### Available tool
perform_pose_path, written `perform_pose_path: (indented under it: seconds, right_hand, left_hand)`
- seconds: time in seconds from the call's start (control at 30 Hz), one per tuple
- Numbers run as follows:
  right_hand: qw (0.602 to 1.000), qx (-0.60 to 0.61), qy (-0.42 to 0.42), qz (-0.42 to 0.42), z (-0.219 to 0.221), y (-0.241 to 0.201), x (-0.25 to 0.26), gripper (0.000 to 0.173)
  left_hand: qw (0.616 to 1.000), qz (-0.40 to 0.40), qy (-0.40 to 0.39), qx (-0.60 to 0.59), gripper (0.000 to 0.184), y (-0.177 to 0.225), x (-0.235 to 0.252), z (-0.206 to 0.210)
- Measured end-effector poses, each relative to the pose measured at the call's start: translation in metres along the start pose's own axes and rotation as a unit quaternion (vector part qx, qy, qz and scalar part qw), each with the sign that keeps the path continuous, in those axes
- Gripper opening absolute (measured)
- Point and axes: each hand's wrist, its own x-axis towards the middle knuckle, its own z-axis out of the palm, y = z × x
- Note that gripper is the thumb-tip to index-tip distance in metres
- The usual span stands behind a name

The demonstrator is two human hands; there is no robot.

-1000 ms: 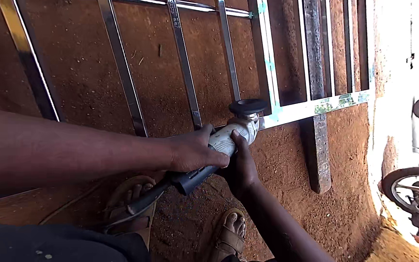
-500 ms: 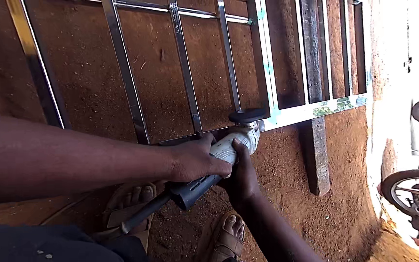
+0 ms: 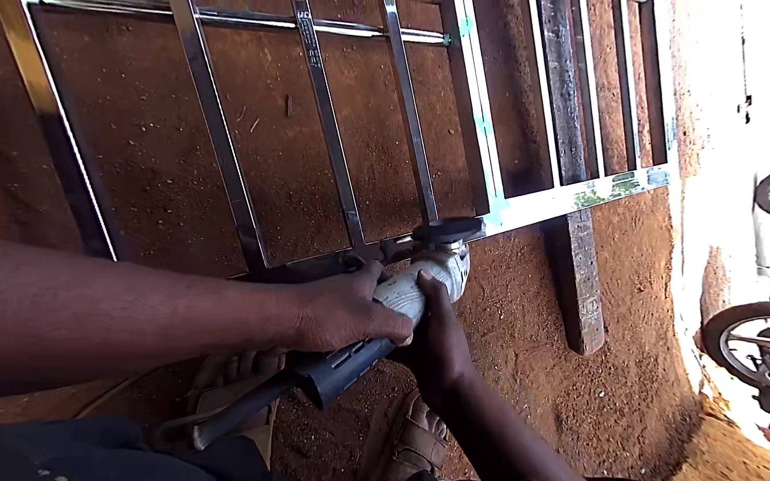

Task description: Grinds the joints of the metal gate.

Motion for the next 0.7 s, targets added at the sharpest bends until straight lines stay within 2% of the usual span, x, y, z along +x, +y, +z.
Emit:
perform_pose_path:
  seconds: [0.07, 0.17, 0.27, 0.37, 0.47, 0.7]
  right_hand:
    - [1.0, 0.005, 0.001, 0.01, -0.002, 0.004, -0.001, 0.068]
    - [0.999, -0.01, -0.033, -0.03, -0.001, -0.005, 0.015, 0.064]
    - [0.997, -0.013, -0.04, -0.06, 0.002, -0.016, 0.025, 0.068]
    - [0.999, -0.006, -0.02, -0.033, -0.003, -0.008, 0.011, 0.072]
    - [1.0, 0.007, -0.007, 0.003, -0.006, 0.002, 0.002, 0.068]
    - [0.998, -0.023, -0.02, -0.051, 0.001, -0.011, 0.019, 0.071]
  left_hand:
    - [1.0, -0.002, -0.013, 0.014, 0.071, -0.005, 0.002, 0.001]
    - [0.999, 0.016, 0.027, 0.018, 0.068, 0.002, 0.005, -0.004]
    - [0.999, 0.027, 0.04, 0.007, 0.068, 0.011, 0.012, -0.011]
    - [1.0, 0.006, 0.025, 0.014, 0.067, 0.012, 0.003, -0.003]
    - [1.0, 0.002, -0.005, 0.013, 0.065, -0.002, 0.003, 0.003]
    - [0.999, 0.029, 0.036, 0.013, 0.072, 0.003, 0.015, -0.01]
